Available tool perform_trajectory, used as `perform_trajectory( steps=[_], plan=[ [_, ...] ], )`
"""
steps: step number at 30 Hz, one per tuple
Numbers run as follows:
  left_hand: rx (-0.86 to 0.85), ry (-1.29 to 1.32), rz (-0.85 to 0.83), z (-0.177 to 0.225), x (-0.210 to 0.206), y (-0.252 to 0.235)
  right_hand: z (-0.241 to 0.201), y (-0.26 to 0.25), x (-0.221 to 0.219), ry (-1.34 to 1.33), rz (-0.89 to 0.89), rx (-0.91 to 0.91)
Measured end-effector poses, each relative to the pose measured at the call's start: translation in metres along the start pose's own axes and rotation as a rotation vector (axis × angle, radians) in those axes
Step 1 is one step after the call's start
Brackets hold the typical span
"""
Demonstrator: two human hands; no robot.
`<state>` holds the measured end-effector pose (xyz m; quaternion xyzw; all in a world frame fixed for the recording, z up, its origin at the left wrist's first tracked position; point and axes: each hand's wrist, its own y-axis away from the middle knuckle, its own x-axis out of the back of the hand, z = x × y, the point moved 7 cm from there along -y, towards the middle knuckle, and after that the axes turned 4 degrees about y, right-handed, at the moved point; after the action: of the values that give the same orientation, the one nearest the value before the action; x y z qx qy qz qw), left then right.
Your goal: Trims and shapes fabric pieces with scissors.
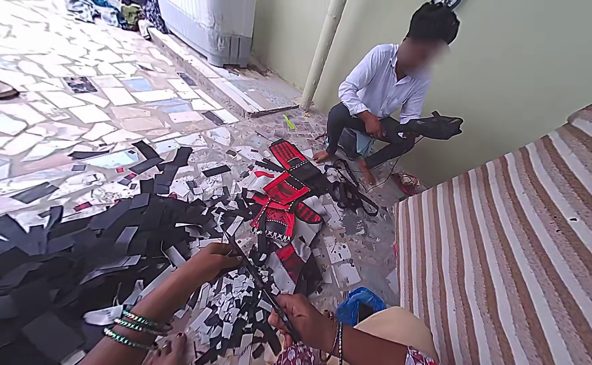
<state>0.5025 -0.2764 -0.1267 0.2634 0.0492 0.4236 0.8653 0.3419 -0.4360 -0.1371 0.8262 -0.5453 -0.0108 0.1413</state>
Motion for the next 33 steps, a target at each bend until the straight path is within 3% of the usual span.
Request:
perform_trajectory(
  steps=[9, 20, 23, 26, 29, 33],
  plan=[
    [-0.047, -0.142, -0.030, -0.004, -0.003, -0.004, -0.003, -0.001, 0.016, -0.066, 0.092, 0.024],
    [-0.045, -0.276, -0.072, -0.009, -0.005, -0.010, -0.048, 0.027, 0.108, -0.516, 0.605, 0.478],
    [-0.048, -0.269, -0.091, -0.005, -0.009, -0.013, -0.045, 0.031, 0.133, -0.629, 0.793, 0.426],
    [-0.065, -0.281, -0.123, -0.002, -0.013, -0.014, -0.036, 0.029, 0.141, -0.764, 0.903, 0.246],
    [-0.056, -0.331, -0.152, -0.001, -0.017, -0.009, -0.020, 0.025, 0.128, -0.883, 0.919, 0.068],
    [-0.079, -0.349, -0.142, 0.001, -0.017, -0.005, -0.017, 0.021, 0.109, -0.842, 0.864, -0.041]
  ],
)
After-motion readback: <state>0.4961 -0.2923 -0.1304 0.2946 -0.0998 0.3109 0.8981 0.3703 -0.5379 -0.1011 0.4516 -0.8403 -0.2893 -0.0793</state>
